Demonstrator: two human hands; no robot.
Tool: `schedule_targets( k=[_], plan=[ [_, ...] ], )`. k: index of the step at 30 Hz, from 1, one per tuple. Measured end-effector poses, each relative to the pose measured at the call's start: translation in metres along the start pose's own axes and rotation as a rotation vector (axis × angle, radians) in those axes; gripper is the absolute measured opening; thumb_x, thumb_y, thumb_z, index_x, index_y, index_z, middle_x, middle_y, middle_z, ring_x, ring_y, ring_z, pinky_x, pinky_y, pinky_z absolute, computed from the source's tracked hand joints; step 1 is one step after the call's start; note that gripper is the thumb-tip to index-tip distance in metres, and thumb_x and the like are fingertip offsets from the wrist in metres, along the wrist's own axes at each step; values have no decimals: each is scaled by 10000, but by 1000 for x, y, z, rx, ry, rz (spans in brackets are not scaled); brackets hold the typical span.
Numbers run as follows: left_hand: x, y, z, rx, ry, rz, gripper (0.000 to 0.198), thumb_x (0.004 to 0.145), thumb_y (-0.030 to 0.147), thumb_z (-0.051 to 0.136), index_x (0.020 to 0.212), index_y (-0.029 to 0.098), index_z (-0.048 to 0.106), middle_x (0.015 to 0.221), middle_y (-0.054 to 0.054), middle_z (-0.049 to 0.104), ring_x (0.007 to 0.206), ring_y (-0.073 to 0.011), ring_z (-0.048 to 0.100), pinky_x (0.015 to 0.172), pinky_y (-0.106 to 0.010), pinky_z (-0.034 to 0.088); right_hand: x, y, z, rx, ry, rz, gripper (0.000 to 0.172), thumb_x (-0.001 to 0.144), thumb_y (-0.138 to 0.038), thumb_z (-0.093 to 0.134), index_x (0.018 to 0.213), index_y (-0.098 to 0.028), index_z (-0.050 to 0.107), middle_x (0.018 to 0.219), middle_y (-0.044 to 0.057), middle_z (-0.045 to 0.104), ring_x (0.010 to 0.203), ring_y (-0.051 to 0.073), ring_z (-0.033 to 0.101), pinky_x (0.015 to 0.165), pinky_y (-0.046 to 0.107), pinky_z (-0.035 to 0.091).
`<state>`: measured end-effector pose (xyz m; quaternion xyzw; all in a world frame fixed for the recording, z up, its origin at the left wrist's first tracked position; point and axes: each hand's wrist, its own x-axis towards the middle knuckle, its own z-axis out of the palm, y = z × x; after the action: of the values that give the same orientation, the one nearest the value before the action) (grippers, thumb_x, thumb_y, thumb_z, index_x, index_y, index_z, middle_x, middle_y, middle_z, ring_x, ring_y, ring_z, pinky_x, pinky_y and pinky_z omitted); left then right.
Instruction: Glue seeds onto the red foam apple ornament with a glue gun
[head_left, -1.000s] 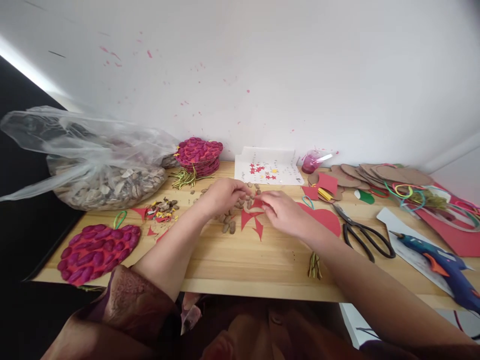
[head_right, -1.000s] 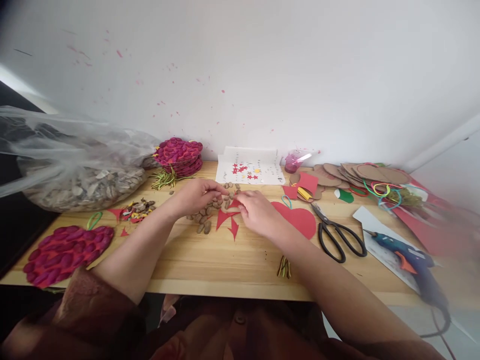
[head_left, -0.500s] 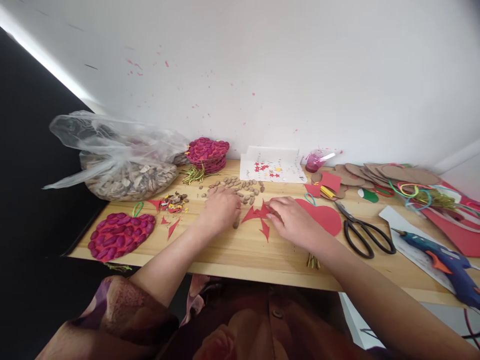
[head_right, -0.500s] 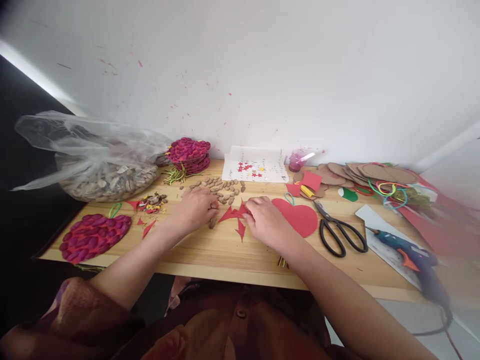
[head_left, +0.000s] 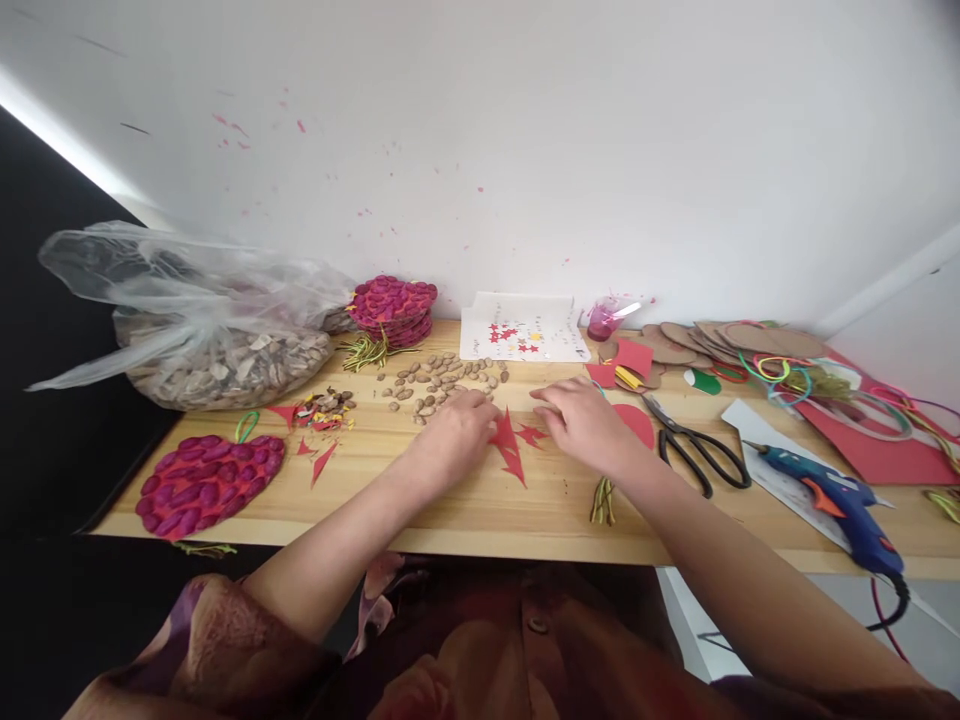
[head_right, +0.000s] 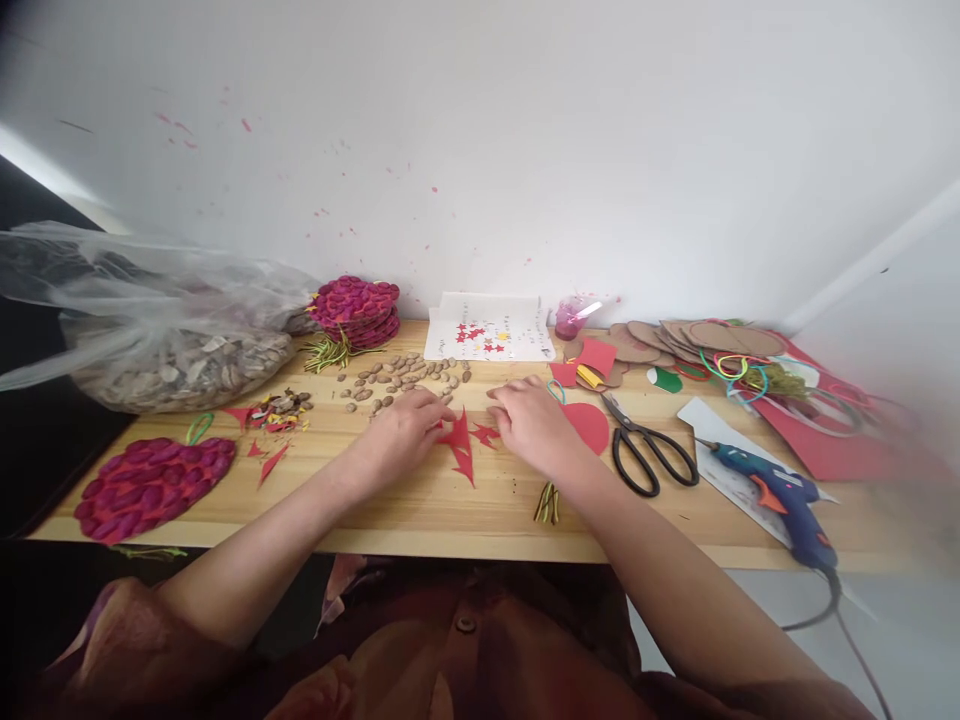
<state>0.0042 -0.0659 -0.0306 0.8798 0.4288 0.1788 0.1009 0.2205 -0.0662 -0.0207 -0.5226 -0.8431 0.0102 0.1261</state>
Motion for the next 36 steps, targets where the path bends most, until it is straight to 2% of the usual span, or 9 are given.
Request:
schedule_targets(
  k=[4, 6, 8, 18, 22, 24, 27, 31, 36],
  plan=[
    [-9, 21, 12, 11, -8, -19, 341, 906, 249, 636, 1224, 125, 629, 1302, -145, 602, 1244, -280, 532, 1116, -413, 411, 8, 3, 8, -30, -43, 12, 202, 960, -317, 616, 1101, -185, 674, 1150, 71, 686, 998, 208, 664, 884, 440, 554],
    [-13, 30, 17, 24, -47, -42, 510, 873, 361, 696, 1298, 102, 589, 1368, -176, 561, 1300, -317, 488, 1144, -445, 385, 8, 1, 11, -33, -57, 20, 214, 958, -318, 618, 1119, -186, 669, 1171, 75, 680, 1011, 212, 662, 878, 438, 558],
    [-14, 36, 20, 34, -66, -49, 539, 870, 402, 697, 1308, 105, 593, 1384, -183, 546, 1307, -328, 479, 1142, -449, 388, 8, 0, 14, -33, -63, 37, 223, 957, -320, 620, 1130, -187, 666, 1181, 77, 676, 1016, 215, 661, 878, 441, 559],
    [-16, 40, 36, 94, -25, 36, 409, 927, 281, 625, 1309, 137, 597, 1363, -172, 568, 1296, -304, 497, 1094, -441, 421, 30, 7, 18, -15, -73, 125, 284, 959, -340, 614, 1204, -198, 638, 1234, 88, 652, 1011, 216, 660, 856, 434, 570],
    [-24, 25, 30, 119, 114, 20, 437, 941, 233, 597, 1373, 194, 549, 1403, -132, 575, 1281, -288, 515, 1087, -476, 375, 31, 5, 22, -11, -75, 130, 293, 958, -341, 616, 1213, -197, 634, 1242, 90, 648, 1022, 222, 657, 862, 441, 567],
    [-28, 13, 20, 140, 195, -61, 376, 952, 195, 559, 1325, 229, 590, 1340, -104, 628, 1205, -278, 554, 1001, -461, 399, 27, 3, 24, -2, -81, 117, 288, 958, -340, 617, 1206, -196, 638, 1237, 91, 651, 1017, 219, 658, 859, 436, 568],
    [-32, -2, 5, 148, 223, -171, 242, 934, 193, 584, 1144, 244, 693, 1174, -75, 708, 1087, -277, 576, 901, -442, 391, 21, 1, 25, 8, -76, 109, 274, 959, -337, 615, 1191, -196, 644, 1233, 91, 653, 1019, 218, 657, 863, 434, 566],
    [-31, -5, -2, 131, 180, -208, 103, 910, 214, 630, 907, 237, 730, 1034, -54, 735, 1008, -270, 570, 865, -432, 358, 20, 3, 23, 8, -48, 130, 266, 959, -334, 614, 1185, -197, 647, 1232, 88, 655, 1030, 220, 655, 875, 442, 562],
    [-19, 0, 2, 173, 101, -205, 82, 899, 245, 642, 886, 222, 720, 965, -71, 719, 1017, -298, 566, 833, -430, 355, 26, 6, 22, 10, -47, 129, 267, 961, -336, 612, 1186, -198, 647, 1227, 86, 657, 1017, 216, 658, 866, 436, 566]
  ],
)
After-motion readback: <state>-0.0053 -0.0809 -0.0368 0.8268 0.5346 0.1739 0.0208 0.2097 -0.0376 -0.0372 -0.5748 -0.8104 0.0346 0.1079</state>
